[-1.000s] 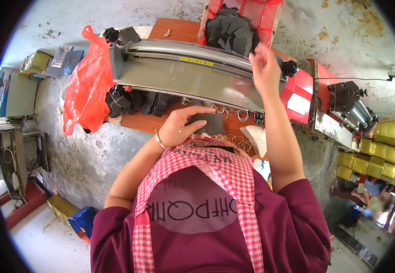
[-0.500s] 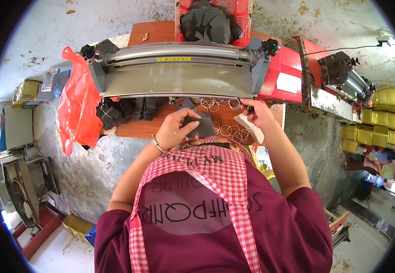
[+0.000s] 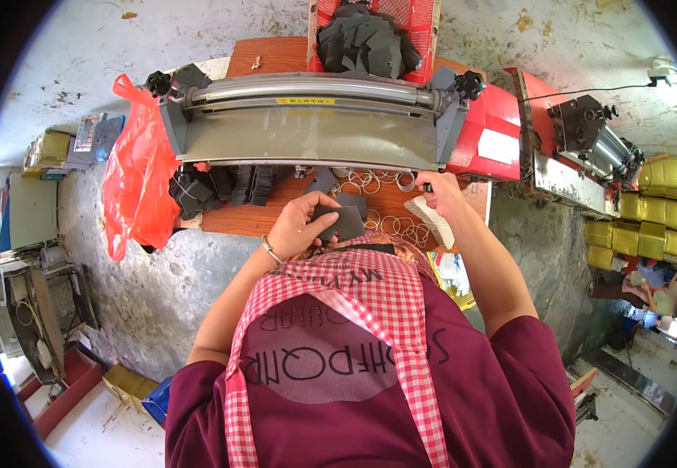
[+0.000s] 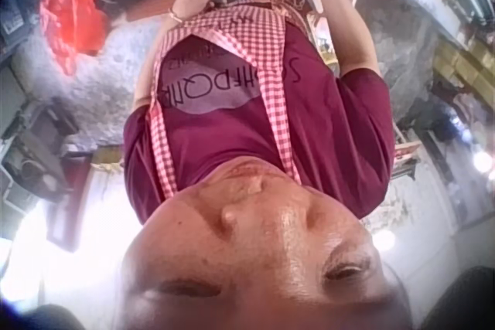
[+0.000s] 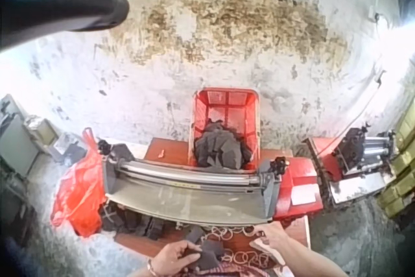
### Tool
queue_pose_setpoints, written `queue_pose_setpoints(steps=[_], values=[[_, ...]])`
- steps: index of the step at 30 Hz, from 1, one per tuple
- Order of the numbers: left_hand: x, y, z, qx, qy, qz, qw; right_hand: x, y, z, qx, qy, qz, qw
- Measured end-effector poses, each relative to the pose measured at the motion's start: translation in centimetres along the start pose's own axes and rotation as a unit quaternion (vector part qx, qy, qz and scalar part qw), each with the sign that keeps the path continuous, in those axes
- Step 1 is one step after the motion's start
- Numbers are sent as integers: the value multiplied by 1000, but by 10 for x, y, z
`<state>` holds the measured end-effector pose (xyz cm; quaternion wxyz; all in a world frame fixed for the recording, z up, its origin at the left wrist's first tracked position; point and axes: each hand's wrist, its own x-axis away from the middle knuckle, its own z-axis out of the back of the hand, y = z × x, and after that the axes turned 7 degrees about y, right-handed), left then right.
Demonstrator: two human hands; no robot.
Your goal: Applying adhesive or coating to small grey shoe component pieces using a roller machine.
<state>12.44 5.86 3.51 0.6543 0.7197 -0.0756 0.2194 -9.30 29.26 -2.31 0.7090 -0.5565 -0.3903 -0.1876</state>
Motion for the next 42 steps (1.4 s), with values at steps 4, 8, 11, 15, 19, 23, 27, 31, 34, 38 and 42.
queue_pose_setpoints(steps=[4, 8, 11, 15, 19, 23, 27, 31, 34, 38, 42], values=[[-1, 0, -1, 10, -5, 2, 1000, -4, 3, 2, 4, -8, 8, 1000], [-1, 1, -1, 16, -10, 7, 1000, -6, 4, 4, -1, -8, 8, 1000], [-1, 0, 0, 13, -14, 2, 1000, -5, 4, 4, -6, -18, 6, 1000], [-2, 0, 0, 7, -21, -1, 1000, -6, 6, 9, -5, -37, 16, 999], [-4, 0, 3, 19, -13, -1, 1000, 29, -22, 3, 181, 21, 66, 981], [-12, 7, 6, 8, 27, -2, 1000, 78, -31, -14, 642, 185, 332, 666], [-41, 28, 1, -99, 43, -77, 991, 97, -32, -67, 297, -95, 450, 837], [-60, 33, 9, -29, 45, -22, 998, 47, -39, -73, 222, -115, 295, 922], [-60, 29, 19, 11, 62, -11, 998, 12, -51, -73, 27, -107, 121, 987], [-59, 31, 17, 43, 82, -43, 995, 26, -71, -89, -135, -26, 88, 987], [-65, 32, 12, 26, 103, -66, 992, 50, -63, -87, 146, -238, 125, 952]])
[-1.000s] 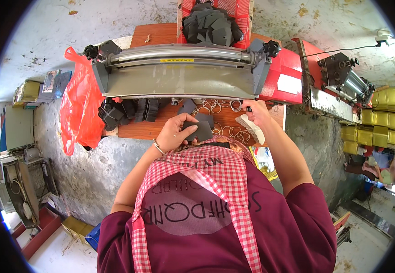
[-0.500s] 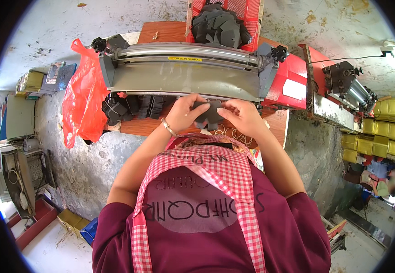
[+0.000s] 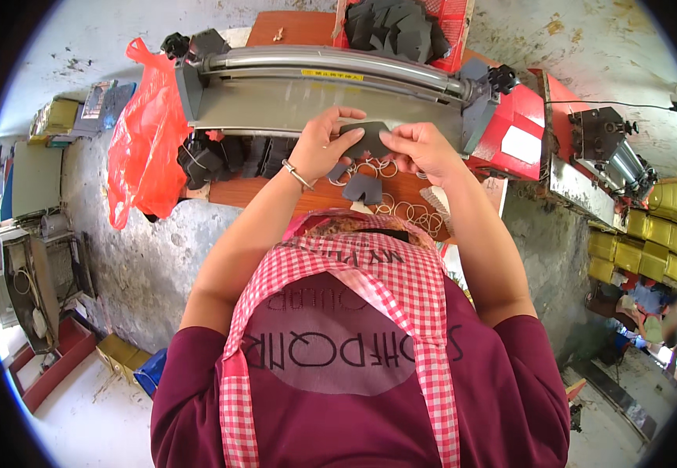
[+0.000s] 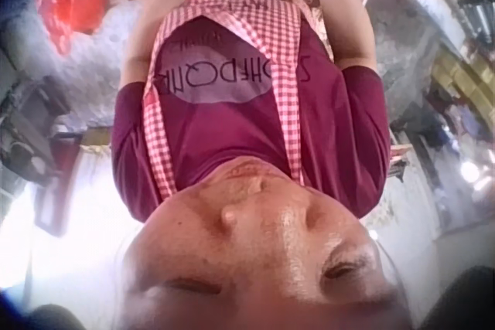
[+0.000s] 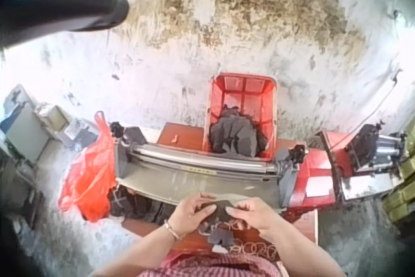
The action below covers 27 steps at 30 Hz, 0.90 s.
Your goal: Applying adhesive or coating to small grey shoe component pieces using a roller machine.
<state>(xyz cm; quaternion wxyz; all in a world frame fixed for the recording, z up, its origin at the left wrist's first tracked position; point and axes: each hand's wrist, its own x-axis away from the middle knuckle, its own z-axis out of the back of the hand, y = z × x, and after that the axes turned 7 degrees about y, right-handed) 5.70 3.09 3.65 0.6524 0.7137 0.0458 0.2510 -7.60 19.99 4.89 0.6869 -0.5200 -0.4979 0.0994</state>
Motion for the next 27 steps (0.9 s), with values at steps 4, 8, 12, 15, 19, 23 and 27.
queue_pose_setpoints(steps=[4, 8, 12, 15, 19, 23, 27], values=[[12, -29, 2, -59, 13, -14, 998, -28, 16, 28, -152, 173, 1, 973], [11, -108, -1, -355, -63, -132, 923, -35, 9, 21, -371, 241, -29, 896], [-5, -146, -25, -522, -75, -254, 811, 7, 29, -5, -194, 179, 68, 962], [-13, -150, -29, -564, -150, -139, 800, 31, 52, -7, -79, 162, 72, 981], [-3, -146, -28, -535, -175, -121, 817, 47, 69, -8, 1, 186, 83, 979], [16, -132, -19, -440, -150, -206, 861, 48, 84, -20, 380, 213, 392, 811], [36, -51, -20, -233, -109, -260, 931, 43, 76, -27, 212, 154, 354, 898]])
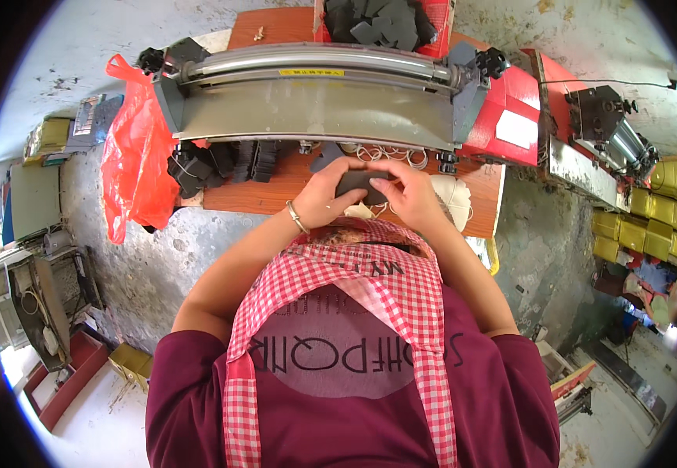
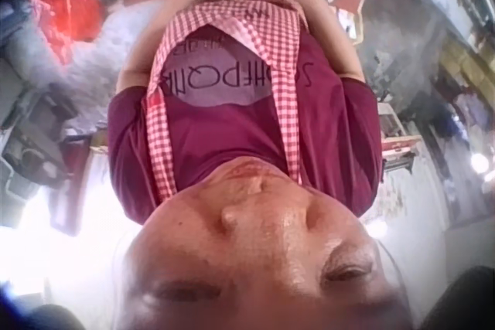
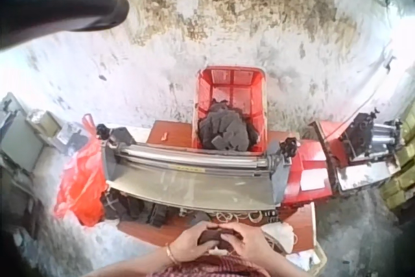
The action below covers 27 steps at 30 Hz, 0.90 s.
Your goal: Applying adhesive or coating to small grey shoe component pieces using a roller machine.
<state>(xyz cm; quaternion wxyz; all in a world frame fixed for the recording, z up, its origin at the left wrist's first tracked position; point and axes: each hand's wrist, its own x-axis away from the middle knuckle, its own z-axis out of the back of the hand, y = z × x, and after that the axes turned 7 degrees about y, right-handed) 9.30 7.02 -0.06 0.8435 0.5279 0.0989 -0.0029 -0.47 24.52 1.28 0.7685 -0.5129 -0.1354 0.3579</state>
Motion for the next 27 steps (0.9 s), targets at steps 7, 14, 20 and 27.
queue_pose_setpoints(steps=[7, 14, 20, 27], values=[[-30, 20, 29, 25, 143, 72, 987, -44, -43, 10, 131, 84, 66, 986], [-49, 12, 44, 214, 94, 189, 954, -73, -33, 14, 130, 139, 75, 979], [-46, 16, 51, 265, 2, 291, 919, -106, 29, 29, -234, 98, -359, 898], [-62, 8, 46, -53, 45, 183, 981, -95, 11, 20, -134, -3, -226, 965]])
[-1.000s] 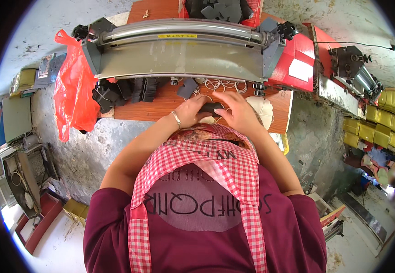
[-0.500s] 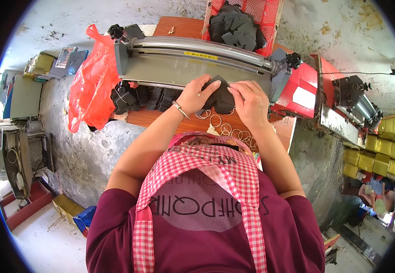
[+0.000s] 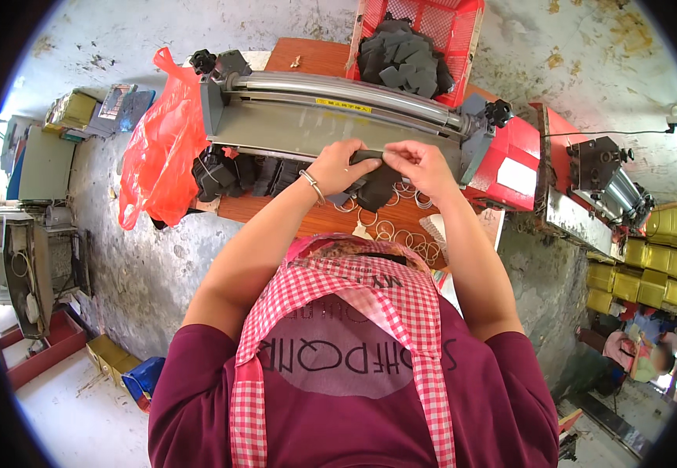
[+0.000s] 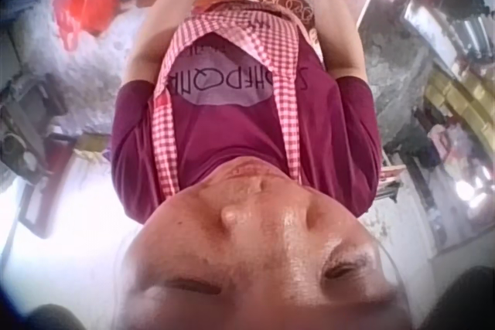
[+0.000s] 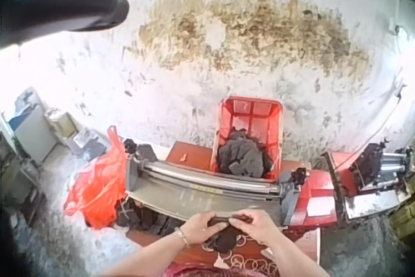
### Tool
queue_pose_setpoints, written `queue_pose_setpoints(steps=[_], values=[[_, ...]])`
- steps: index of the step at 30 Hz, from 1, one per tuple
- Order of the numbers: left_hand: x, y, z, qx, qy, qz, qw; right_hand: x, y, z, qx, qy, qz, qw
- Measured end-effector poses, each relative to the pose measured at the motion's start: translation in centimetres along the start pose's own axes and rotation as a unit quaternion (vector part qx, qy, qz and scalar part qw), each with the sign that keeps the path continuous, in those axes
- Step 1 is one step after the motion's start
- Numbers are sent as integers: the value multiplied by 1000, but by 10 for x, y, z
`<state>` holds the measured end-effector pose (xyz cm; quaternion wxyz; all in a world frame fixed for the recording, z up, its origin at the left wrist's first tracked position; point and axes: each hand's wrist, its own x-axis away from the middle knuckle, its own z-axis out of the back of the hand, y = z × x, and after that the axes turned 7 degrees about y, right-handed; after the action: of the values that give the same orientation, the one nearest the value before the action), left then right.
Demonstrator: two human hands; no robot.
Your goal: Applying adhesive or coating to small grey shoe component pieces using a roller machine.
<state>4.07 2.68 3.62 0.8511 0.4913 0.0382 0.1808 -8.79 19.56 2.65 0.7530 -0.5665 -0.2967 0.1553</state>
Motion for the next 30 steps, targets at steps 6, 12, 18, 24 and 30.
queue_pose_setpoints(steps=[6, 12, 18, 24, 30], values=[[-1, -8, -2, 354, -64, 104, 927, -15, 4, 6, -101, 70, -137, 983], [-6, -15, -3, 206, -27, 90, 974, 7, -20, -5, -155, 121, -121, 973], [-11, -8, 3, 258, -46, 117, 958, -12, 3, 7, -82, 17, -130, 988], [-16, -19, -1, 235, -33, 98, 967, -8, -6, -5, -128, 79, -103, 983], [-19, -17, -2, 284, -43, 98, 953, -15, 2, 2, -139, 79, -167, 973]])
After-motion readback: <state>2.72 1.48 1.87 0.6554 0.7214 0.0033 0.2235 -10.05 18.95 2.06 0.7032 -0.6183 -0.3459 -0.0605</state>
